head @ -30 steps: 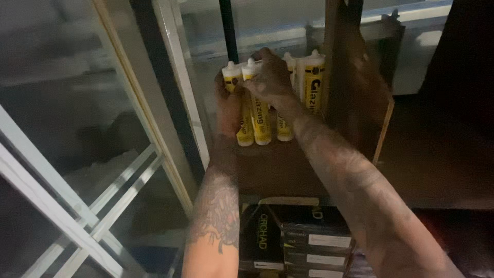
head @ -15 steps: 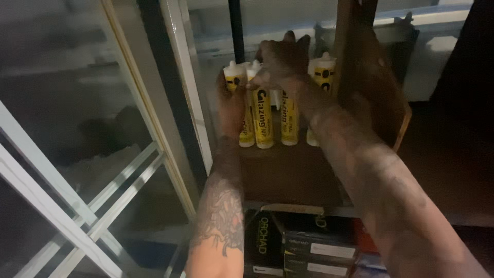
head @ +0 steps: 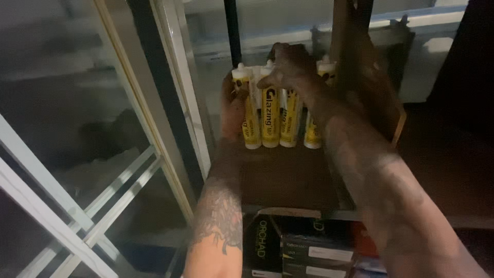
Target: The person picks up several tubes of sealant from a cardboard box on the floor and places them upright onto a wooden shelf in a storage area.
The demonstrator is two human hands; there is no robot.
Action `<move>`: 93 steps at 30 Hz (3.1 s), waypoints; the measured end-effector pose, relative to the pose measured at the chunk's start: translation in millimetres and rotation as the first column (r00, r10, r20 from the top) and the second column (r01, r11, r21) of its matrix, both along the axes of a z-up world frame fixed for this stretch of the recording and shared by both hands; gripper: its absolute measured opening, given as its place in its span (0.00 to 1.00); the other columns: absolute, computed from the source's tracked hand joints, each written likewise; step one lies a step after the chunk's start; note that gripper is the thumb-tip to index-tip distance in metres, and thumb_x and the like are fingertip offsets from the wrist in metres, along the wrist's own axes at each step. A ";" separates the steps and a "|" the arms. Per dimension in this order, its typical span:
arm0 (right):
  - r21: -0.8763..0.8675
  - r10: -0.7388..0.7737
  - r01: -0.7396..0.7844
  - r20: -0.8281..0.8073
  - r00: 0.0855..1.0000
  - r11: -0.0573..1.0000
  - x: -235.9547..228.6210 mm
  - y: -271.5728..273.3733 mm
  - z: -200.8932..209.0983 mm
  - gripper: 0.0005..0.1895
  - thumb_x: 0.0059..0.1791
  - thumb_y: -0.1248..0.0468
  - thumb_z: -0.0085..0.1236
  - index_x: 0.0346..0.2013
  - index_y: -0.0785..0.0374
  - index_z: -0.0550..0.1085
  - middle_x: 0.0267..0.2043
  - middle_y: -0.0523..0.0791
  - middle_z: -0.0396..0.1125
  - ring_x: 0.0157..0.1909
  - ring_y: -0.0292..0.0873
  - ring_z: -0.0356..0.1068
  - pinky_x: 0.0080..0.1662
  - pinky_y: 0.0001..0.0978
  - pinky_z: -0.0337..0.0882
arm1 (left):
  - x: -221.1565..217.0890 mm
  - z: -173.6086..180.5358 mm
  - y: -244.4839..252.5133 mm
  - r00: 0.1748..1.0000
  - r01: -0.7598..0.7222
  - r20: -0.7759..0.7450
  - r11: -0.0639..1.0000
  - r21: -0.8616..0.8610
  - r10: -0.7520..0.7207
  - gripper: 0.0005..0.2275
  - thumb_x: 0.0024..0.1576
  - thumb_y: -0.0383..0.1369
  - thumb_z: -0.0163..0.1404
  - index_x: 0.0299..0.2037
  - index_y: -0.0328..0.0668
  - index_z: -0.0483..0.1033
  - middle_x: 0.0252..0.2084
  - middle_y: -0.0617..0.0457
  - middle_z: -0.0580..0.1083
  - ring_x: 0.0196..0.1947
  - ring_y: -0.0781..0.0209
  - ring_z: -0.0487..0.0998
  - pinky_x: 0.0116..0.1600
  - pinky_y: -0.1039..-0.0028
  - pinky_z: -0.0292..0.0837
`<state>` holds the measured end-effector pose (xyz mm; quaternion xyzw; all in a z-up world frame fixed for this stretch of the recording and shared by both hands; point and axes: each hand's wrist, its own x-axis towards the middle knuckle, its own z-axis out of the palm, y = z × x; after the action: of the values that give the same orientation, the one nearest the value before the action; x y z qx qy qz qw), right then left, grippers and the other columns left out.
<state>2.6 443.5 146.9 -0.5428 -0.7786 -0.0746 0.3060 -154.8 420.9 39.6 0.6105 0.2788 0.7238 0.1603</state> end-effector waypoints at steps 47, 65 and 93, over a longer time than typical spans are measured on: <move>0.009 -0.098 0.100 0.309 0.946 0.995 36.7 23.7 0.9 0.36 0.38 0.66 0.77 0.59 0.63 0.73 0.61 0.58 0.63 0.55 0.63 0.71 0.47 0.54 0.76 | -3.3 -21.0 14.7 0.994 -0.048 -0.102 0.990 -0.135 0.035 0.28 0.57 0.24 0.52 0.67 0.44 0.54 0.56 0.43 0.73 0.55 0.50 0.78 0.57 0.60 0.77; -0.328 -0.038 -0.150 -0.502 0.864 0.933 40.5 18.7 -1.3 0.12 0.48 0.49 0.54 0.35 0.51 0.71 0.36 0.44 0.70 0.34 0.43 0.69 0.38 0.34 0.64 | -6.1 -25.6 28.1 0.975 -0.147 -0.182 0.986 -0.078 0.130 0.24 0.59 0.25 0.52 0.64 0.40 0.55 0.54 0.43 0.70 0.53 0.49 0.75 0.55 0.64 0.71; 0.404 0.485 -0.536 0.230 0.844 0.741 106.2 101.0 -41.8 0.46 0.30 0.62 0.81 0.60 0.64 0.70 0.59 0.51 0.67 0.58 0.54 0.66 0.51 0.41 0.68 | 5.0 -16.5 10.6 0.995 -0.020 -0.103 0.957 -0.289 -0.010 0.24 0.55 0.23 0.55 0.54 0.42 0.52 0.53 0.41 0.73 0.53 0.49 0.81 0.53 0.58 0.85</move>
<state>108.8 544.5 105.1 -0.2167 -0.8734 -0.1971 0.3891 -149.8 431.5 23.1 0.6161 0.3914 0.6431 0.2316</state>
